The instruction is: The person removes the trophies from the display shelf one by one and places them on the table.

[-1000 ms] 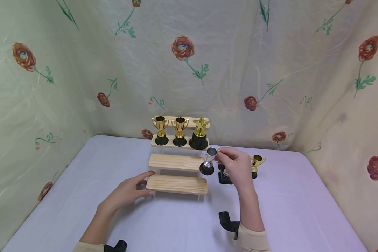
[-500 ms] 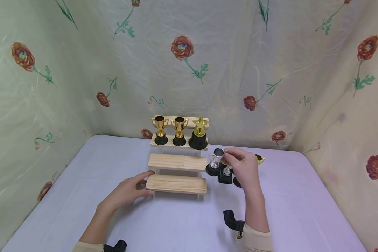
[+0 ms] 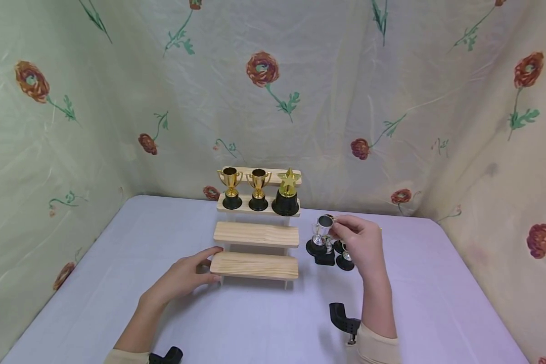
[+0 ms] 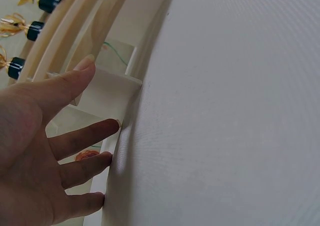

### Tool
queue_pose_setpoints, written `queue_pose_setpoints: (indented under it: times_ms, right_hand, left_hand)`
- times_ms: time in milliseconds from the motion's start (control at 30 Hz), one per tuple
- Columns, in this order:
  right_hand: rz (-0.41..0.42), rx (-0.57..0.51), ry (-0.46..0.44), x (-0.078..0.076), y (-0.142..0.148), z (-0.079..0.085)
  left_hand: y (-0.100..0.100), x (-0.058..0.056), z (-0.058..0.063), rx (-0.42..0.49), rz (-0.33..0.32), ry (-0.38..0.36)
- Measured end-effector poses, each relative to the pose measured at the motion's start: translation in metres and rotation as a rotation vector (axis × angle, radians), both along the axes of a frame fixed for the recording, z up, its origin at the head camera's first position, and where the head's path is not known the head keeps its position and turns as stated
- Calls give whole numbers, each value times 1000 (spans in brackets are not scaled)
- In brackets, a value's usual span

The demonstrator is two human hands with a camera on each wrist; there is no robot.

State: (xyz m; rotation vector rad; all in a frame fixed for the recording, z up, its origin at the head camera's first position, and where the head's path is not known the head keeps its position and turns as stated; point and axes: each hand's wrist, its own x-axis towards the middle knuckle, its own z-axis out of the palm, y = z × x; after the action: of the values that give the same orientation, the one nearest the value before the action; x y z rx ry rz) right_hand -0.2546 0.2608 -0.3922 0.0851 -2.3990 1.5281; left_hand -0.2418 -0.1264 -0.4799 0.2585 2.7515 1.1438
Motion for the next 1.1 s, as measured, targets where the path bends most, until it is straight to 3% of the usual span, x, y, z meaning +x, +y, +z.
queue_pose_setpoints:
  times_ms: [467,1100]
  right_hand:
    - [-32,55,7,5,17,0]
    - [-42,14,4,8,36,-5]
  left_hand:
    - [0,-1,-2,19,-5,-9]
    - [0,-1,-2,26,0,-10]
